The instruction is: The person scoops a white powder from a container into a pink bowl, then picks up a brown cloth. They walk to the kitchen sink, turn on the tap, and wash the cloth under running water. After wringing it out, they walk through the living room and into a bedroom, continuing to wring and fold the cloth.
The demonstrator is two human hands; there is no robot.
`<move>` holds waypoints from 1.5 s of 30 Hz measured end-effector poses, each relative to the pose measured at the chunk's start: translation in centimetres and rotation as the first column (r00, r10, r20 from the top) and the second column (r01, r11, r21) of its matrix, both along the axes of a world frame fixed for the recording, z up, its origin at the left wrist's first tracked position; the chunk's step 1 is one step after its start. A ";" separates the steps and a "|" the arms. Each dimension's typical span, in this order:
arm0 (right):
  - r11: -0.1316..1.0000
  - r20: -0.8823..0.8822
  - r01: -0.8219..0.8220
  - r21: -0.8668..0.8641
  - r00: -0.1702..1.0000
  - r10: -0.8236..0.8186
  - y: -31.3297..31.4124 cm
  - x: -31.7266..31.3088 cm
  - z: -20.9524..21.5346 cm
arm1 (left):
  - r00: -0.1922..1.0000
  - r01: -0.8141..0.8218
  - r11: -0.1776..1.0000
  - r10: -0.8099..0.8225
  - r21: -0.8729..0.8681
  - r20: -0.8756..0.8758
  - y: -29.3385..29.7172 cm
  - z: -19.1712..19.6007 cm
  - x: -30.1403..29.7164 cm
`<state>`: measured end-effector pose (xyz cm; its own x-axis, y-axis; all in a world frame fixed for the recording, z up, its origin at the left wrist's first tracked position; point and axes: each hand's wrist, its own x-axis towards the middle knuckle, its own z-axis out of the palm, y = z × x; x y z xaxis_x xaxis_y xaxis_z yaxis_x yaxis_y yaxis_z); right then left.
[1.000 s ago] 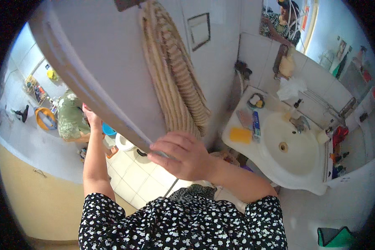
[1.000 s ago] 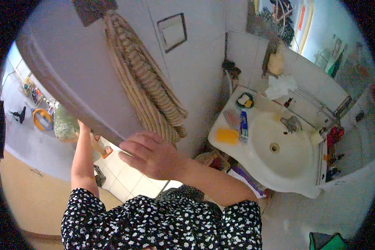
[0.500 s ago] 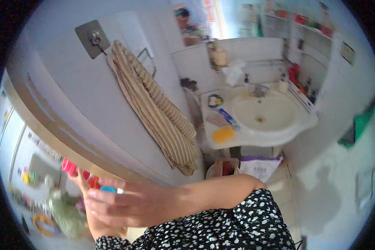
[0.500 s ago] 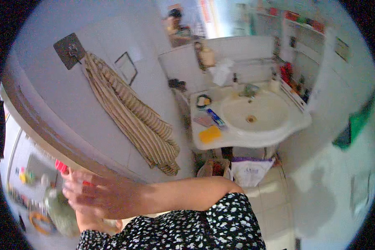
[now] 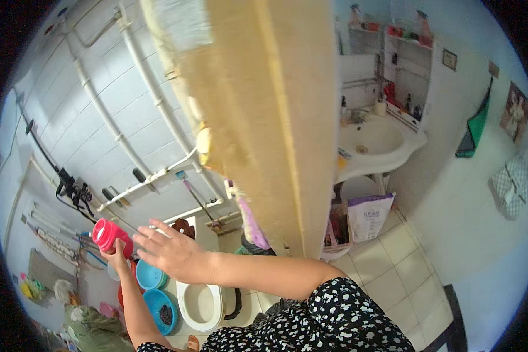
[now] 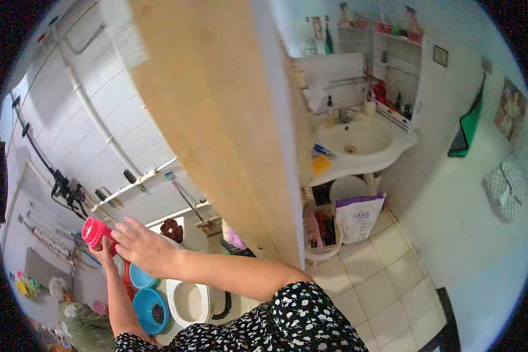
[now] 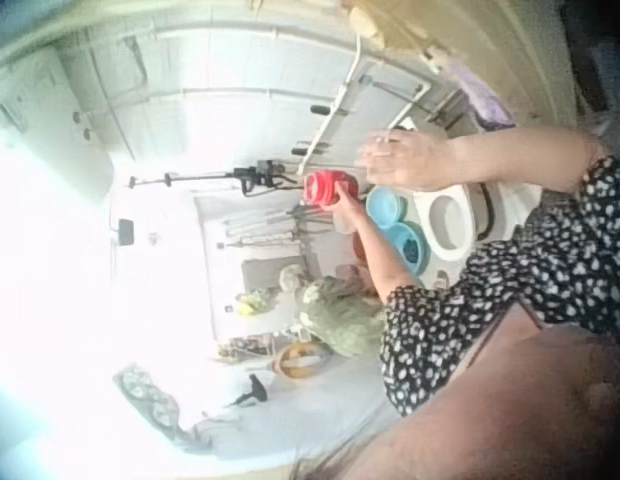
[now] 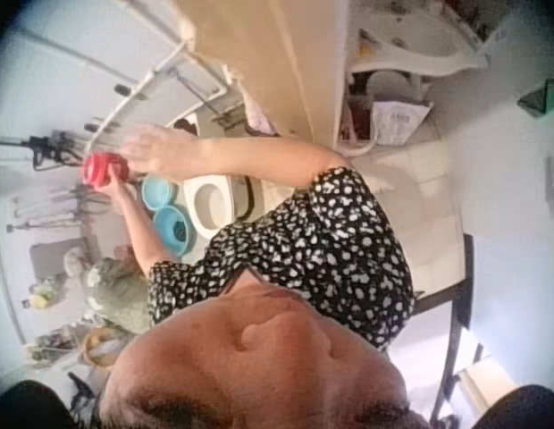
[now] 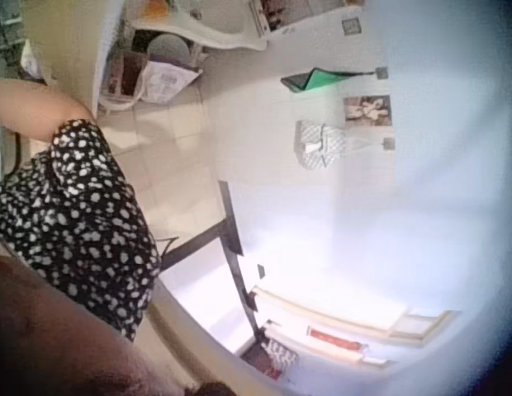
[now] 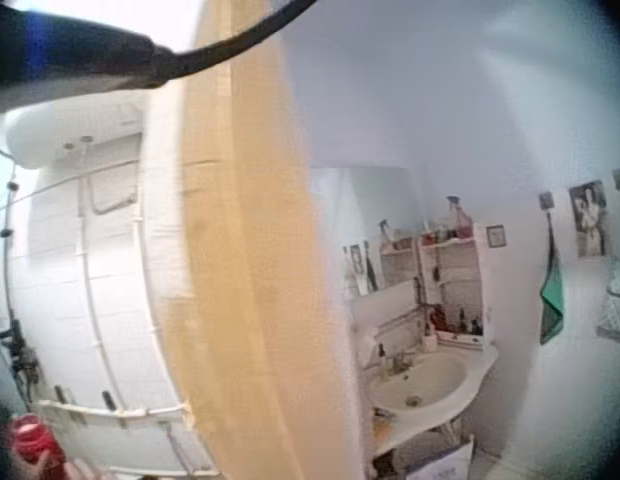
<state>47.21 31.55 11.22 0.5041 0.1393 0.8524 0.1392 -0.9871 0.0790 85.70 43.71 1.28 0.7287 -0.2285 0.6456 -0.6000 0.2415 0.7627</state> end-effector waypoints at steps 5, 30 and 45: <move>0.998 -0.151 0.022 0.061 0.988 -0.012 -0.4 7.4 -3.2 | 0.996 -0.080 0.997 0.079 -0.021 -0.046 1.8 -3.1 4.6; 0.832 -0.669 0.234 0.504 0.715 0.204 1.3 42.2 -16.8 | 0.981 -0.149 0.985 0.159 0.090 -0.112 8.6 -11.6 26.9; 0.572 -0.416 0.072 0.817 0.760 0.499 8.0 59.6 -22.0 | 0.912 0.265 0.948 -0.187 0.176 -0.366 11.6 -11.7 30.8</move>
